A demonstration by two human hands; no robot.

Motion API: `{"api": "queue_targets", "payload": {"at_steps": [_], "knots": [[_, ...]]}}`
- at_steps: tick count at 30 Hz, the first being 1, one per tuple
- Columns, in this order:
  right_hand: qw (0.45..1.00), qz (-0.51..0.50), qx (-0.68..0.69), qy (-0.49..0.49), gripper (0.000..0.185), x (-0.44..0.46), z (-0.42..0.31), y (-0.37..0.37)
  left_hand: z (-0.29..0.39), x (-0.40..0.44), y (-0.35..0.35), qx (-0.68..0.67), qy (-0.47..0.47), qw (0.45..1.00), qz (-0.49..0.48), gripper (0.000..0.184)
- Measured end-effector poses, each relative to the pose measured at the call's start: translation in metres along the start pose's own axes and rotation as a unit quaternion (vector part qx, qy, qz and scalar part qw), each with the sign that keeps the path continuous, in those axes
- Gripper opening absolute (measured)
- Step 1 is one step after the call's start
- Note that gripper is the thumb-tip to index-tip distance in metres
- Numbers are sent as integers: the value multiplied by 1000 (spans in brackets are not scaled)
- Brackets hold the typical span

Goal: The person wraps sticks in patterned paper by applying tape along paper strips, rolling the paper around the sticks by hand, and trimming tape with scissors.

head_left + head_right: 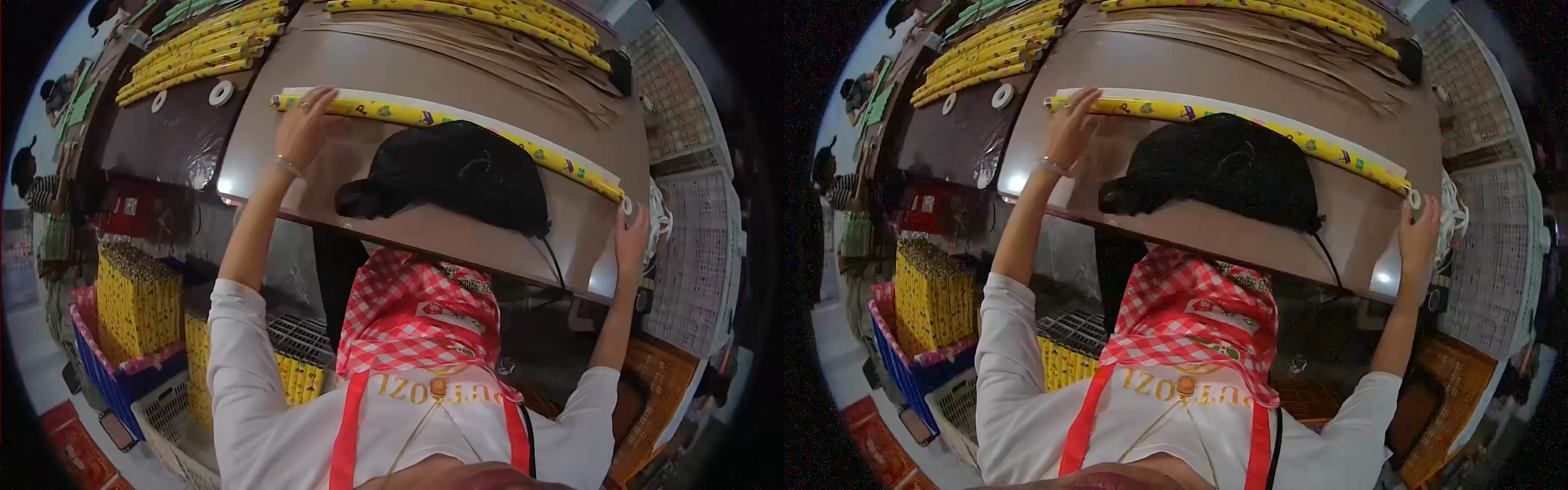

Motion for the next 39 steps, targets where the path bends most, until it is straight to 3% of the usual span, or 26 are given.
{"api": "queue_targets", "payload": {"at_steps": [2,4,6,8,10,13,15,17,18,21,23,29,31,32,36,38,39], "knots": [[998,-40,-42,23,57,-5,-22,2,16,10,-11,49,-52,997,-5,42],[995,-62,-59,57,56,-12,4,-28,29,17,-17,32,-63,997,0,45],[997,-79,-18,22,53,-10,19,-41,31,23,-30,71,-79,994,-3,52],[994,-67,75,33,49,-2,33,-49,35,24,-36,70,-66,995,-7,47],[997,-53,44,25,46,2,41,-54,37,28,-40,31,-44,998,-39,39],[996,-66,-5,64,44,28,63,-64,37,28,-47,29,-52,998,-6,34],[976,-30,128,174,42,49,94,-85,39,27,-46,7,-58,998,-7,34],[958,-44,222,179,40,63,89,-82,46,31,-42,-26,-28,997,-69,32],[964,-42,203,164,40,67,89,-85,48,31,-41,-42,-32,997,-60,30],[942,-77,316,78,41,77,97,-94,46,34,-47,-115,-9,989,-91,29],[913,-89,397,22,42,84,105,-99,44,33,-46,-80,-41,994,-65,28],[962,-49,268,34,38,77,84,-85,50,36,-46,-90,-78,992,-49,30],[847,-12,522,-100,38,78,78,-80,51,36,-47,-96,-80,991,-48,31],[833,17,540,-125,36,81,75,-78,51,35,-46,-98,-76,991,-47,30],[885,27,448,-127,37,83,55,-54,52,35,-45,-92,-58,992,-65,30],[979,51,195,-29,30,88,25,-41,51,33,-47,-92,-59,993,-51,29],[979,50,194,-29,30,90,2,-34,50,33,-48,-93,-60,993,-39,29]]}}
Point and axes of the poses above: each hand's wrist, its own x-axis towards the middle knuckle, its own y-axis out of the back of the hand, z = x × y, the point moved 2 cm from there along x, towards the middle knuckle, and after that the axes turned 10 degrees about x, right-handed, at the moved point
